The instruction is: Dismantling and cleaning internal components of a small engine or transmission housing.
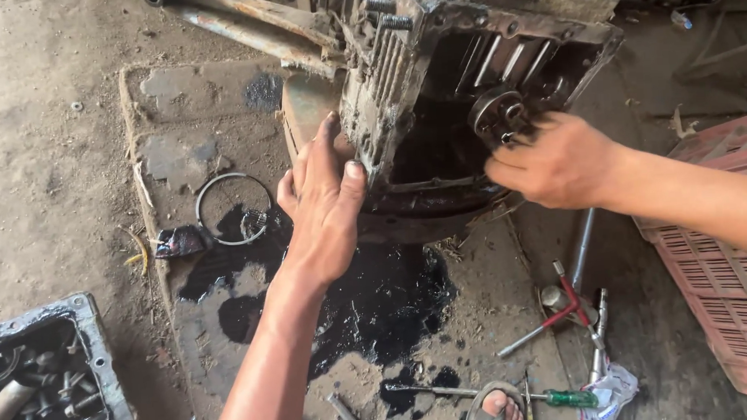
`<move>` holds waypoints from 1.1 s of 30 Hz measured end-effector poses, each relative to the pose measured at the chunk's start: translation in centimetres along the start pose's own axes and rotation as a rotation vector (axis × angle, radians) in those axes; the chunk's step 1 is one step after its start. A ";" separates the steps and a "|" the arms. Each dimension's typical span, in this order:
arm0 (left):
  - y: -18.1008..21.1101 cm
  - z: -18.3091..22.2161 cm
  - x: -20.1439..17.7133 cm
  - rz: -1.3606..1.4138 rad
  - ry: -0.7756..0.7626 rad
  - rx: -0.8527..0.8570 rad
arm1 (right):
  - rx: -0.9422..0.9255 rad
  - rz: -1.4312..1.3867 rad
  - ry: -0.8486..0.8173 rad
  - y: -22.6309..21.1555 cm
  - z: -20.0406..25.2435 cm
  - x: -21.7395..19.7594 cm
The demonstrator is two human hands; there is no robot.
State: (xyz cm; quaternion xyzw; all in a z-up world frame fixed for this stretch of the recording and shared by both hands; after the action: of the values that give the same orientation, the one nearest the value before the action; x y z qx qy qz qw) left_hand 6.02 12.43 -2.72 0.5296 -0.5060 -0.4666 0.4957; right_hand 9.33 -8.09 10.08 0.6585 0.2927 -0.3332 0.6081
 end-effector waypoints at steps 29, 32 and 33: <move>0.2 0.5 -2.3 0.697 -0.076 -0.027 | 0.427 -0.165 0.140 -4.1 -7.4 -3.3; 0.4 0.3 -2.3 0.660 -0.074 -0.012 | 0.632 -0.197 0.176 -3.9 -7.2 -2.0; 0.4 0.2 -2.3 0.655 -0.072 -0.008 | 0.703 -0.205 0.182 -3.7 -6.7 -1.4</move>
State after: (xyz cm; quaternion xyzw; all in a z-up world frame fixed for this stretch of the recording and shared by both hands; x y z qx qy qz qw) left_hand 5.68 14.72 -2.33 0.3199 -0.6650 -0.3026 0.6032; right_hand 6.10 -1.02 9.15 0.8212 0.2775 -0.4125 0.2803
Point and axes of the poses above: each hand's wrist, its own z-axis away from the middle knuckle, its own x-axis out of the palm, y = z × x, the point moved 7 cm from there along -z, towards the middle knuckle, and after that the axes turned 15 degrees about z, right-handed, at the moved point
